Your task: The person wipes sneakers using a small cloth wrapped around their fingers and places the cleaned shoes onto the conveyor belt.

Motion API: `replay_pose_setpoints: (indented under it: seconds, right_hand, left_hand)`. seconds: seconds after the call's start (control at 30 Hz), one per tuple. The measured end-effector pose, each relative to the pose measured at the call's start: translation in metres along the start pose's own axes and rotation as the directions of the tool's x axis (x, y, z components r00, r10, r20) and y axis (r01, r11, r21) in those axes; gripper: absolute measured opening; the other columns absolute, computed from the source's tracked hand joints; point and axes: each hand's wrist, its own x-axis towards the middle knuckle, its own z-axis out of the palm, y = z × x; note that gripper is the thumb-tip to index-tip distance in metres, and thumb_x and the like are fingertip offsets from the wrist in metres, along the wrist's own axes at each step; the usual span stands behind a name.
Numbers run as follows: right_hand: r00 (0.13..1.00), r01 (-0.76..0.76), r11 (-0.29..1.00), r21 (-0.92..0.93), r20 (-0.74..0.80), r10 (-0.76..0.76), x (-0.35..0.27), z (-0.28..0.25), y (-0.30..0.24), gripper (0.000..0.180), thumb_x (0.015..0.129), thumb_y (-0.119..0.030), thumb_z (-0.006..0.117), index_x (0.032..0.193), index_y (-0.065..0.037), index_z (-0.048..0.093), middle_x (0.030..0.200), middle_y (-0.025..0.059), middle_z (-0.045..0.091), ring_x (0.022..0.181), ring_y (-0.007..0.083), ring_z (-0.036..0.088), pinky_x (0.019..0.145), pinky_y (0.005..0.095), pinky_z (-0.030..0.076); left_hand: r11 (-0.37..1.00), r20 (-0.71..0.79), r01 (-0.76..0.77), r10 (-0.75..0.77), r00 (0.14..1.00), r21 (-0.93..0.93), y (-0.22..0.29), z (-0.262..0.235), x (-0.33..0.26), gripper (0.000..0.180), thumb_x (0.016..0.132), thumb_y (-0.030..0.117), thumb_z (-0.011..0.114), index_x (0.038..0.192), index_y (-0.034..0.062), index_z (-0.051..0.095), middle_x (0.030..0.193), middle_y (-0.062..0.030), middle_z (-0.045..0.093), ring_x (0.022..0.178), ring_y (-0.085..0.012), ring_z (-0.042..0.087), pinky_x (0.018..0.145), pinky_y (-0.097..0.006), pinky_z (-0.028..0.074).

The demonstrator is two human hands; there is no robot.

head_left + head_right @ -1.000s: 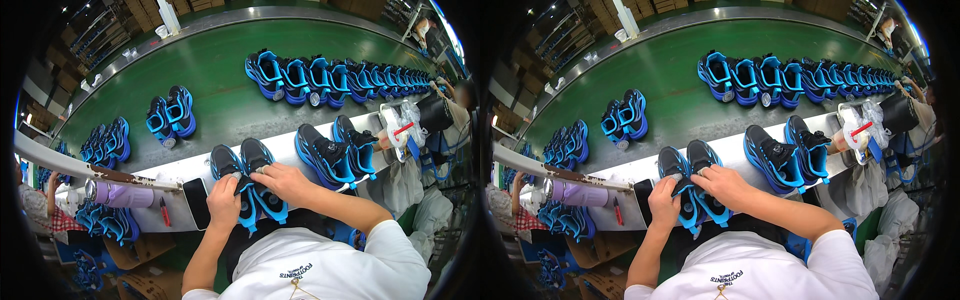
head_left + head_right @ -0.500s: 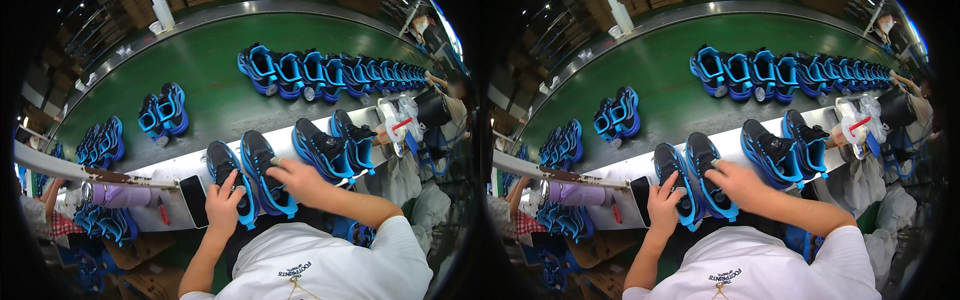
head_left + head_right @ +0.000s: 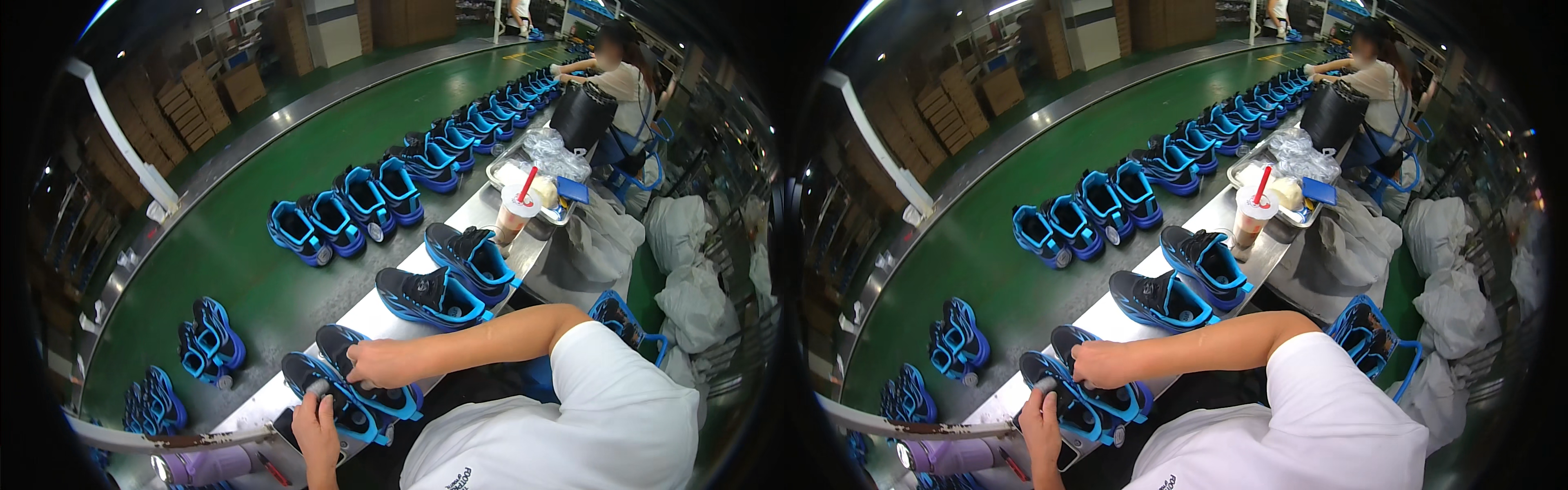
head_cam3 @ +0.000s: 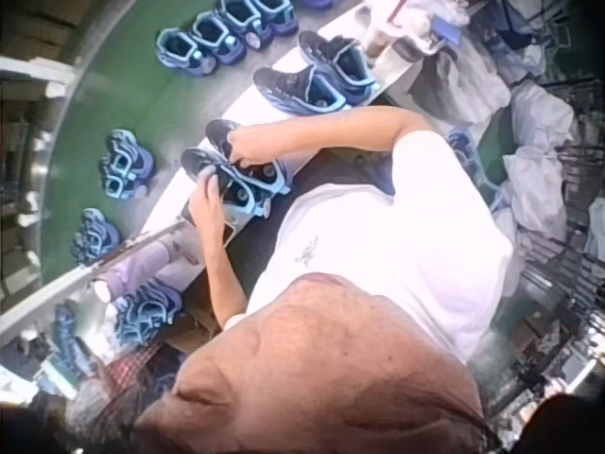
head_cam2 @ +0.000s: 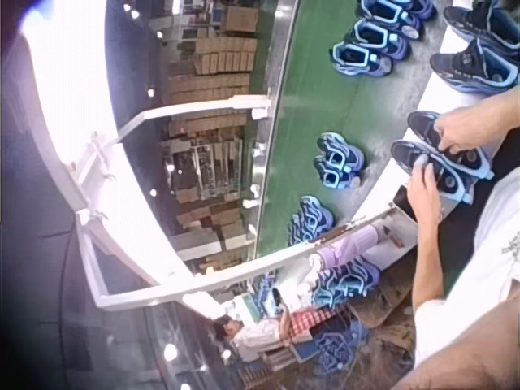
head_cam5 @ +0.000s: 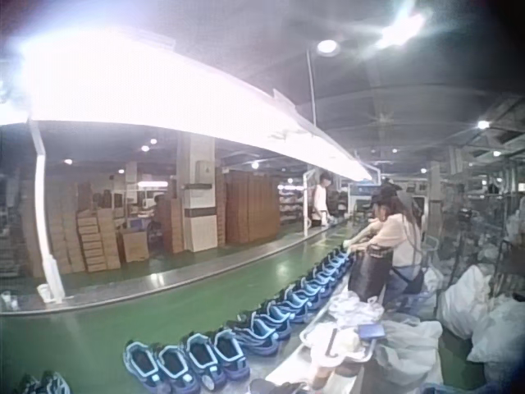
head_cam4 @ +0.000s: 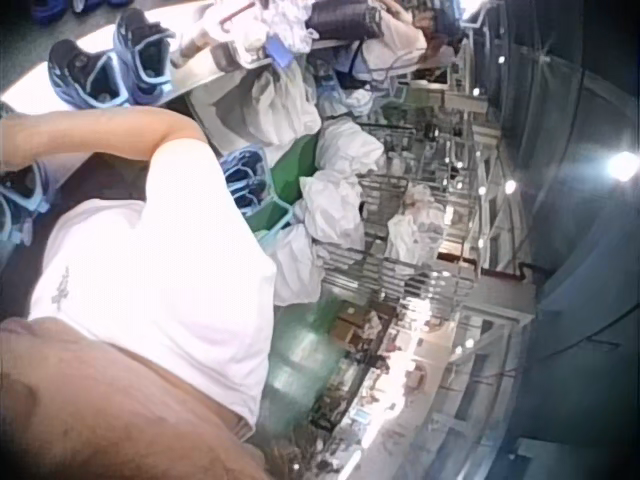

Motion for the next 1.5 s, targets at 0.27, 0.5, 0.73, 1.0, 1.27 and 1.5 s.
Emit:
replay_pose_setpoints:
  seconds: [0.27,0.5,0.73,1.0,1.27,1.5]
  right_hand:
    - [0.995,-0.043,0.947,-0.319,-0.101,0.011,-0.010,0.013,0.000,0.015,0.074,-0.013,0.067,0.087,-0.007,0.064,0.090,0.0119,0.059,0.085,0.0290,0.061,0.071,0.0380,0.052]
    - [0.997,-0.067,0.997,-0.028,-0.031,0.067,-0.012,0.007,0.009,0.024,0.077,-0.013,0.066,0.099,-0.004,0.067,0.089,0.0142,0.061,0.086,0.0341,0.063,0.073,0.0409,0.051]
    - [0.992,0.119,0.984,0.129,-0.050,-0.113,-0.007,-0.002,0.017,0.020,0.078,-0.014,0.066,0.095,-0.005,0.067,0.095,0.0128,0.057,0.087,0.0330,0.062,0.072,0.0425,0.050]
    - [0.998,0.057,0.991,0.120,-0.039,-0.053,-0.018,-0.009,0.019,0.024,0.079,-0.015,0.064,0.100,-0.005,0.067,0.096,0.0140,0.059,0.090,0.0320,0.063,0.074,0.0416,0.051]
    - [0.997,0.073,0.981,0.180,-0.003,-0.074,-0.021,-0.011,0.017,0.034,0.076,-0.021,0.070,0.108,-0.009,0.068,0.096,0.0148,0.059,0.090,0.0343,0.061,0.077,0.0412,0.049]
    - [0.988,-0.085,0.995,0.060,-0.125,0.092,-0.025,-0.006,0.012,0.025,0.079,-0.026,0.069,0.098,-0.010,0.069,0.090,0.0088,0.064,0.084,0.0292,0.064,0.071,0.0384,0.051]
  left_hand:
    - [0.835,-0.060,-0.468,0.504,0.862,0.290,-0.019,0.034,0.000,0.020,0.073,0.005,0.070,0.092,0.0015,0.064,0.092,-0.0123,0.060,0.091,-0.0338,0.051,0.080,-0.041,0.042]
    - [0.883,-0.273,-0.415,0.464,0.843,0.220,-0.016,0.046,-0.008,0.023,0.074,0.006,0.070,0.090,-0.0040,0.058,0.088,-0.0134,0.052,0.079,-0.0303,0.050,0.071,-0.038,0.042]
    - [0.981,-0.226,-0.192,0.180,0.957,-0.033,0.002,0.034,-0.008,0.023,0.071,0.002,0.072,0.089,-0.0018,0.058,0.074,-0.0059,0.046,0.064,-0.0190,0.043,0.057,-0.031,0.037]
    - [0.933,-0.023,-0.356,0.358,0.933,0.058,0.008,0.022,-0.004,0.022,0.083,0.011,0.065,0.104,0.0069,0.067,0.102,-0.0169,0.063,0.096,-0.0333,0.059,0.087,-0.039,0.045]
    - [0.925,-0.049,-0.377,0.375,0.926,-0.055,-0.024,0.025,-0.010,0.021,0.074,0.001,0.068,0.095,0.0004,0.067,0.084,-0.0089,0.062,0.068,-0.0173,0.054,0.062,-0.028,0.043]
    - [0.950,0.007,-0.287,0.290,0.957,-0.123,-0.009,0.021,0.001,0.021,0.076,0.006,0.071,0.092,-0.0019,0.062,0.084,-0.0091,0.055,0.064,-0.0196,0.051,0.059,-0.029,0.041]
